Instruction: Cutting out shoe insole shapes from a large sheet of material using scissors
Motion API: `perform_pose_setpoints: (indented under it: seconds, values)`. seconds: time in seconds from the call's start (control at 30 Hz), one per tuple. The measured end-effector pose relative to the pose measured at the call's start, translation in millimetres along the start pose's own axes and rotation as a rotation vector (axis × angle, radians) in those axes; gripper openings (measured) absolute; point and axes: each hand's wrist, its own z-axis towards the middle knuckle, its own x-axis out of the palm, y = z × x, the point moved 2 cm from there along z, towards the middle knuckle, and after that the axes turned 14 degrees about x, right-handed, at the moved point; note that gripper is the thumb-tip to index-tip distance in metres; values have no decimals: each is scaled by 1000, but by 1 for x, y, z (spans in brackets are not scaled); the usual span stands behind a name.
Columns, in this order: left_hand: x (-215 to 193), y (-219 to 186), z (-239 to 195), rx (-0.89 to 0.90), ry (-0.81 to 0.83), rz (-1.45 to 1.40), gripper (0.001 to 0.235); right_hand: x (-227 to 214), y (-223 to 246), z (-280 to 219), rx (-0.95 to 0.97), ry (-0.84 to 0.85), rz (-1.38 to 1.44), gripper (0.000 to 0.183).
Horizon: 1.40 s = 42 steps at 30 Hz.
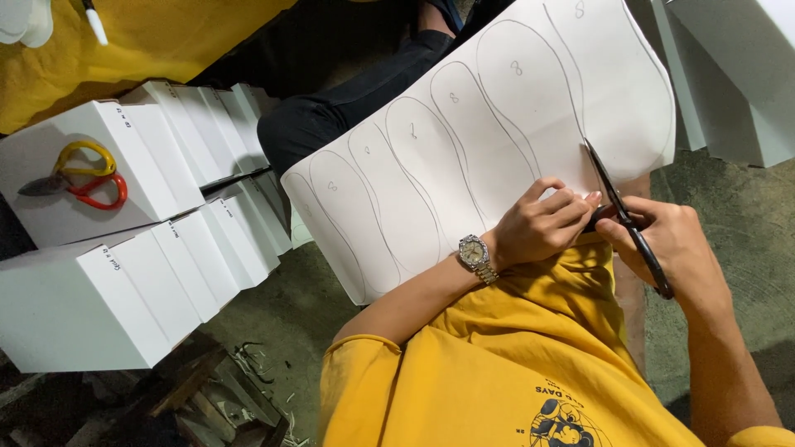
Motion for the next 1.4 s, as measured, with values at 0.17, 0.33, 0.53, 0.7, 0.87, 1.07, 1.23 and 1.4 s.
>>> perform_pose_setpoints:
  seconds: [0.17,0.33,0.53,0.7,0.87,1.07,1.23,1.4]
  values:
    - [0,-2,-1,7,-12,-12,14,-3,11,-6,10,4,34,36]
    - [-2,-2,1,-5,-28,-22,15,2,6,-4,-48,-25,71,47]
    - [-8,-1,7,-20,-62,-4,11,8,6,-5,-107,-42,131,52]
    - [-11,-2,4,-17,-109,-96,18,9,16,-6,-107,-50,108,64]
    - [-13,-1,5,-34,-131,-129,16,6,27,-11,-71,-44,122,64]
    - [-11,-1,4,-48,-151,-135,15,3,35,-17,-12,-23,175,58]
    - [-13,0,5,-50,-141,-138,17,6,31,-10,-36,-23,180,60]
    - [-19,1,10,-24,-156,-188,19,4,36,-10,-35,-42,139,70]
